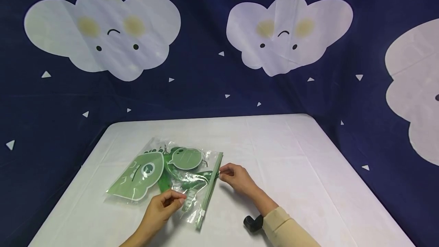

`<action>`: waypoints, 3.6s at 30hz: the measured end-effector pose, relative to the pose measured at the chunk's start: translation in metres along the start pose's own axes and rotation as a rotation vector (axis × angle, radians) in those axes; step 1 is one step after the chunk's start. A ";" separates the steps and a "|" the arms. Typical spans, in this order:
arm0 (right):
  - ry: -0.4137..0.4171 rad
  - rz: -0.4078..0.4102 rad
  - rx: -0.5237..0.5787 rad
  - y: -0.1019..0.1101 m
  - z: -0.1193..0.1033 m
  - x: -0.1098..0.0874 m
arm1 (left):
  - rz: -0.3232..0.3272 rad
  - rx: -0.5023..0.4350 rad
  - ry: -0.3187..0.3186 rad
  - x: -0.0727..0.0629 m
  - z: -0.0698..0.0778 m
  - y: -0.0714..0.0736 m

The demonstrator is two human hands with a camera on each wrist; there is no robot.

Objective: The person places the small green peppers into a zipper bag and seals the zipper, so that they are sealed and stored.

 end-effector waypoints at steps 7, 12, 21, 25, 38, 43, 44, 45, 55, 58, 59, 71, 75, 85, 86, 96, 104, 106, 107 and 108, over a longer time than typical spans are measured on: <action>-0.003 -0.009 -0.009 -0.001 0.002 0.001 | -0.031 -0.007 -0.005 -0.009 0.004 0.001; 0.000 -0.012 -0.008 -0.002 0.002 0.001 | -0.130 -0.013 0.115 -0.019 0.001 0.000; -0.001 -0.022 -0.012 -0.005 0.001 0.004 | -0.245 -0.062 0.179 -0.035 -0.007 0.000; 0.020 -0.047 0.000 -0.009 -0.001 0.006 | -0.271 -0.071 0.157 -0.038 -0.008 0.000; 0.043 -0.026 -0.023 -0.009 0.001 0.002 | -0.320 -0.069 0.123 -0.045 -0.011 -0.003; 0.048 -0.043 -0.022 -0.007 0.002 -0.011 | -0.306 -0.111 0.222 -0.050 -0.012 -0.002; 0.050 -0.054 -0.017 -0.007 0.001 -0.014 | -0.298 -0.125 0.247 -0.051 -0.013 -0.002; 0.050 -0.063 -0.013 -0.007 0.001 -0.018 | -0.290 -0.136 0.273 -0.052 -0.013 -0.003; 0.020 -0.161 0.050 -0.017 0.003 -0.049 | -0.237 -0.192 0.407 -0.059 -0.016 -0.014; 0.000 -0.193 0.068 -0.022 0.001 -0.057 | -0.229 -0.197 0.431 -0.061 -0.016 -0.017; -0.006 -0.206 0.069 -0.024 0.000 -0.059 | -0.224 -0.202 0.442 -0.061 -0.016 -0.018; -0.015 -0.303 0.055 -0.041 -0.010 -0.069 | -0.174 -0.390 0.539 -0.063 -0.018 -0.024; -0.002 -0.321 0.042 -0.045 -0.013 -0.070 | -0.147 -0.468 0.548 -0.062 -0.019 -0.026; -0.074 -0.315 0.079 -0.058 -0.017 -0.073 | -0.075 -0.571 0.558 -0.059 -0.018 -0.029; -0.082 -0.309 0.083 -0.059 -0.017 -0.074 | -0.067 -0.571 0.561 -0.059 -0.018 -0.030; -0.102 -0.257 0.135 -0.067 -0.017 -0.073 | -0.003 -0.550 0.560 -0.053 -0.018 -0.037; -0.096 -0.247 0.150 -0.070 -0.017 -0.072 | 0.051 -0.555 0.548 -0.049 -0.020 -0.040; -0.091 -0.250 0.154 -0.070 -0.017 -0.072 | 0.066 -0.552 0.545 -0.048 -0.020 -0.040; -0.089 -0.248 0.155 -0.070 -0.017 -0.072 | 0.072 -0.551 0.544 -0.048 -0.020 -0.041; -0.088 -0.247 0.155 -0.071 -0.017 -0.072 | 0.077 -0.549 0.544 -0.047 -0.020 -0.041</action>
Point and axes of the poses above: each hand's wrist, its own x-axis towards the middle knuckle, its own y-axis out of the back of the hand, z = x × y, the point moved 2 cm from there along x, towards the middle knuckle, and after that the axes turned 14 degrees about -y, right-handed, at the moved point
